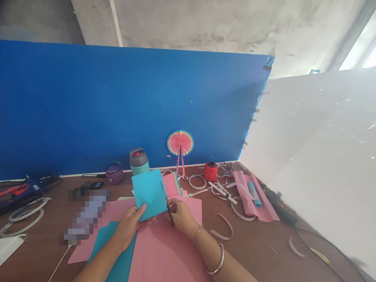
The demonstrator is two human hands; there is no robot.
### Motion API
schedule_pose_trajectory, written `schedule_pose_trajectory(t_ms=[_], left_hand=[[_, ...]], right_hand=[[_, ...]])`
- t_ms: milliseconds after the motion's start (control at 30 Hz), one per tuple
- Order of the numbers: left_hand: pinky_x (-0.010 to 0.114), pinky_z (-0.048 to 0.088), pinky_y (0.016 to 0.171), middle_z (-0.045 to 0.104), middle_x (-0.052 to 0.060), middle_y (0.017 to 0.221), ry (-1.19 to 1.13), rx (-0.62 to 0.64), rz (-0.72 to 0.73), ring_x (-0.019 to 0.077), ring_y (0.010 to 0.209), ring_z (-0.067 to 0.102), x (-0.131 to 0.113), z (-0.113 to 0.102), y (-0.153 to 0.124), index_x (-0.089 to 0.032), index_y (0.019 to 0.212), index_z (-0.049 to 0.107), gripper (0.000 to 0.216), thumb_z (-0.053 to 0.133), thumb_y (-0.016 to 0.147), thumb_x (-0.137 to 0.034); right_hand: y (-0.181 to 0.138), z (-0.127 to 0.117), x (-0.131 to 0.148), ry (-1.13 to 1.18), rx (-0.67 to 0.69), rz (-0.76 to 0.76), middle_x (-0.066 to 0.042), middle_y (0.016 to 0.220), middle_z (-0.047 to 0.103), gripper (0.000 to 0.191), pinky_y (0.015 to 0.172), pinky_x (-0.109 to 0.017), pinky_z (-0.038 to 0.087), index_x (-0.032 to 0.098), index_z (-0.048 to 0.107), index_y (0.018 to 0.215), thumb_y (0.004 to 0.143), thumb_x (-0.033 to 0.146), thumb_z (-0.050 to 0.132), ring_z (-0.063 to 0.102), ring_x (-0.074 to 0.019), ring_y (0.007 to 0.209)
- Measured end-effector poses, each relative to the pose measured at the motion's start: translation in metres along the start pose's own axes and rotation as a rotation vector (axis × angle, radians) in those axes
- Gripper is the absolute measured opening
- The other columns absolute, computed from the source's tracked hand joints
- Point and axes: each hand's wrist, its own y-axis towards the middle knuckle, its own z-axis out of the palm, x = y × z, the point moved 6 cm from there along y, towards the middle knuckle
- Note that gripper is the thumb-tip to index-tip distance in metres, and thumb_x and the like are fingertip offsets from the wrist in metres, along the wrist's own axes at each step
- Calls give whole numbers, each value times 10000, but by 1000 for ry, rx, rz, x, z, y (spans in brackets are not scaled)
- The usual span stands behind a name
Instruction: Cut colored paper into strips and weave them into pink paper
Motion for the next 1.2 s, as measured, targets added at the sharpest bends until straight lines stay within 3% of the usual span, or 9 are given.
schedule_pose_trajectory(t_ms=[700, 1200], left_hand=[[296, 564, 631, 735, 98, 816, -7, -14, -6, 244, 784, 688, 2, -1, 1, -109, 879, 664, 482, 720, 627, -516], [303, 553, 631, 731, 116, 831, 44, 22, -10, 251, 790, 684, 2, 1, 0, -98, 900, 676, 472, 691, 666, -507]], right_hand=[[-1, -2, 4, -59, -8, -7, 63, 455, 493, 136, 394, -189, 299, 169, 518, 741, 608, 162, 490, 418, -82, 402], [1, -1, 0, 33, -12, 19, 68, 463, 510, 188, 381, -177, 296, 171, 510, 762, 574, 170, 519, 443, -81, 397]])
